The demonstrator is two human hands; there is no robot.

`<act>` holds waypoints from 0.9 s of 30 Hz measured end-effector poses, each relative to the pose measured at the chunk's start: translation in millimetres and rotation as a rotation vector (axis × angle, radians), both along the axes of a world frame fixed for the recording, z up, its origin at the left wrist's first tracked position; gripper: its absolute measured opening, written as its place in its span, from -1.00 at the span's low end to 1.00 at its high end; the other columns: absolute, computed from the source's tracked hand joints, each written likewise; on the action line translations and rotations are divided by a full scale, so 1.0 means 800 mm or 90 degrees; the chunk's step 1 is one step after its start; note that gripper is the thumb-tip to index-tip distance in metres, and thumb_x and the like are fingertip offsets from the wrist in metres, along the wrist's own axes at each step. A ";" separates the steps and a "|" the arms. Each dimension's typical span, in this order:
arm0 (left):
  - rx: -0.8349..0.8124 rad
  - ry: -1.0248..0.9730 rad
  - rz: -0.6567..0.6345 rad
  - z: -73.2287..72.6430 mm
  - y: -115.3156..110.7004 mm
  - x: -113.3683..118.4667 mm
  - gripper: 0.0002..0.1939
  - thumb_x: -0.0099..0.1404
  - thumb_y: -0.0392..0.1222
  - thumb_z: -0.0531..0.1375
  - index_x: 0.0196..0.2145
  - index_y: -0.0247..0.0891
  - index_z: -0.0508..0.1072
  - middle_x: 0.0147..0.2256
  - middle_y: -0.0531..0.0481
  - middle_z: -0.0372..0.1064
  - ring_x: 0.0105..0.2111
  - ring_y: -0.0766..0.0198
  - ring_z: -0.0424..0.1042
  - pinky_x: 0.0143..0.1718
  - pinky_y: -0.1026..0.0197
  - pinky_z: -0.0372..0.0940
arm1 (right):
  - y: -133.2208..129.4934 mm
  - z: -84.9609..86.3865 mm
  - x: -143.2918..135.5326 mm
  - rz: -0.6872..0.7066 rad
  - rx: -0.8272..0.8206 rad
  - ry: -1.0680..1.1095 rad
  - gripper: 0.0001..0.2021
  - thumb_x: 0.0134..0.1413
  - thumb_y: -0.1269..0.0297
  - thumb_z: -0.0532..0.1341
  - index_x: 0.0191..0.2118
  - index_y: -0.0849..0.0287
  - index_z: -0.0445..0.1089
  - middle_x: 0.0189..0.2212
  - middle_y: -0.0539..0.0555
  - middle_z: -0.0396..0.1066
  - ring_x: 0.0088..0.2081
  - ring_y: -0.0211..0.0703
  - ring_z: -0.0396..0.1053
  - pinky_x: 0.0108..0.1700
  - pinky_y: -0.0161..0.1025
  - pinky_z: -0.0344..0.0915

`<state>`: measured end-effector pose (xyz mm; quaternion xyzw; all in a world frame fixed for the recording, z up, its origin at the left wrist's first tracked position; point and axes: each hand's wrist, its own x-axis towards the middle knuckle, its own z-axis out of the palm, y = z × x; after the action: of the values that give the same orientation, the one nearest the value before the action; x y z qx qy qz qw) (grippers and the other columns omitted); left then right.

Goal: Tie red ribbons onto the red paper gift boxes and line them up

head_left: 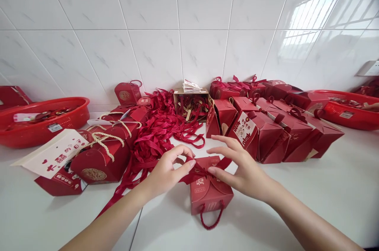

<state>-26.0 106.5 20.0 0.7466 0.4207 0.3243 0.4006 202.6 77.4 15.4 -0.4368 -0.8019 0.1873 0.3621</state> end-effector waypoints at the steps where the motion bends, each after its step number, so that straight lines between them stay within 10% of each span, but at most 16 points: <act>1: 0.011 0.006 0.002 -0.002 0.000 0.001 -0.88 0.29 -0.11 0.15 -0.31 -0.21 0.35 -0.25 -0.01 0.36 -0.23 0.22 0.38 -0.21 0.19 0.31 | 0.002 0.000 -0.007 0.003 0.008 -0.020 -0.80 0.13 0.17 0.27 -0.11 0.00 0.47 0.21 0.15 0.20 0.24 0.12 0.13 0.21 0.15 0.15; 7: 0.064 0.030 0.135 -0.015 -0.006 -0.009 -0.79 0.31 0.00 0.14 -0.26 -0.18 0.26 -0.27 0.03 0.29 -0.21 0.21 0.35 -0.17 0.16 0.30 | 0.002 -0.003 -0.023 -0.014 0.039 -0.095 -0.93 0.10 0.32 0.28 -0.39 0.09 0.51 0.12 0.15 0.30 0.15 0.16 0.22 0.12 0.22 0.18; 27: -0.169 -0.082 0.097 -0.027 -0.036 -0.012 -0.73 0.21 -0.03 0.27 -0.42 -0.25 0.32 -0.42 0.07 0.31 -0.36 0.27 0.34 -0.30 0.24 0.26 | -0.002 -0.021 -0.029 -0.002 0.013 -0.030 -0.92 0.12 0.39 0.18 -0.38 0.14 0.36 -0.04 0.21 0.39 0.13 0.05 0.28 0.05 -0.01 0.33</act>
<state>-36.0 77.7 -1.9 0.6309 0.4888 0.3423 0.4958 179.5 75.4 -1.7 -0.4386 -0.8113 0.1686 0.3478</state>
